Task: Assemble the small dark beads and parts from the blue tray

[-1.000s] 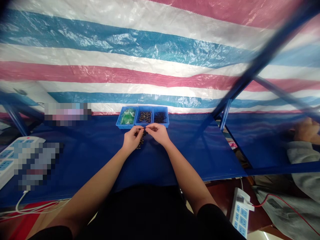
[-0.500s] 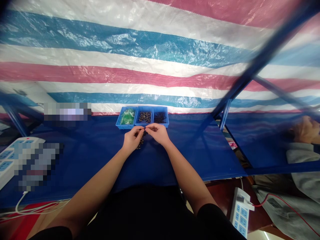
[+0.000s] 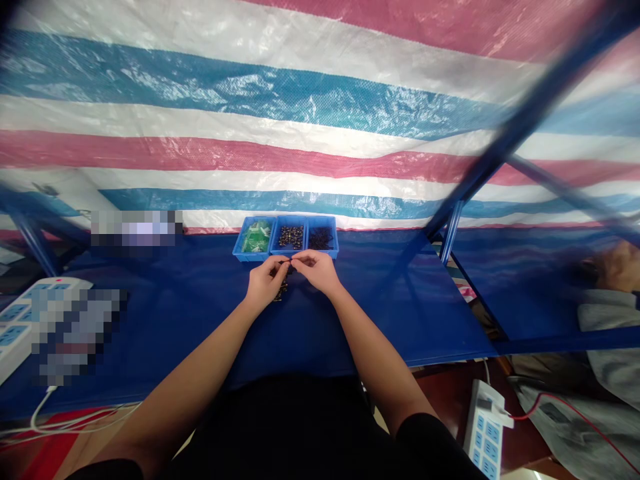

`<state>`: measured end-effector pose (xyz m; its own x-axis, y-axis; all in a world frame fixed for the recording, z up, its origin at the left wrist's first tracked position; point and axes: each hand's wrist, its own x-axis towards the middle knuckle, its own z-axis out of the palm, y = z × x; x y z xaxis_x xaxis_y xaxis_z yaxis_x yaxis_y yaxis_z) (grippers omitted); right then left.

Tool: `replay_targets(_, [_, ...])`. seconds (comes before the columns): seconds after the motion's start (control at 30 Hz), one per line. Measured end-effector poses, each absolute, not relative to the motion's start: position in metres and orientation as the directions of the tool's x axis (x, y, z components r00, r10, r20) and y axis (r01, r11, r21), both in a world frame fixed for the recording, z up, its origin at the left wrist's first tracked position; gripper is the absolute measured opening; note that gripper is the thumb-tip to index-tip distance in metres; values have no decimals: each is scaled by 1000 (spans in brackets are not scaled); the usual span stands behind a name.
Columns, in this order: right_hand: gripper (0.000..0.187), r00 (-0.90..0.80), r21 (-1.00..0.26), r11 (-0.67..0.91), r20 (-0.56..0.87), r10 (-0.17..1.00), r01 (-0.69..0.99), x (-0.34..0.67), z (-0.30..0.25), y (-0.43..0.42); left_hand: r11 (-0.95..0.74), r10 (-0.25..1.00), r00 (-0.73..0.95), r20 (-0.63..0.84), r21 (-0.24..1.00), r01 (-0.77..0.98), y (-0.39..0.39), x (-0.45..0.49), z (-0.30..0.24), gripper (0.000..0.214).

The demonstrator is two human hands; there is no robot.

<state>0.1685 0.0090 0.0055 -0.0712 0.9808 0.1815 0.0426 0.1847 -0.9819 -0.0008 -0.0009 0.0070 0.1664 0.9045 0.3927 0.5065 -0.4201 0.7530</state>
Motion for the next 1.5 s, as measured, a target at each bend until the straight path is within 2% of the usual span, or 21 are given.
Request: replay_targets(1.5, [30,-73,-985,172,170,983,19,168,5,8,-427,901,168,400,750,505,-2,0,6,25])
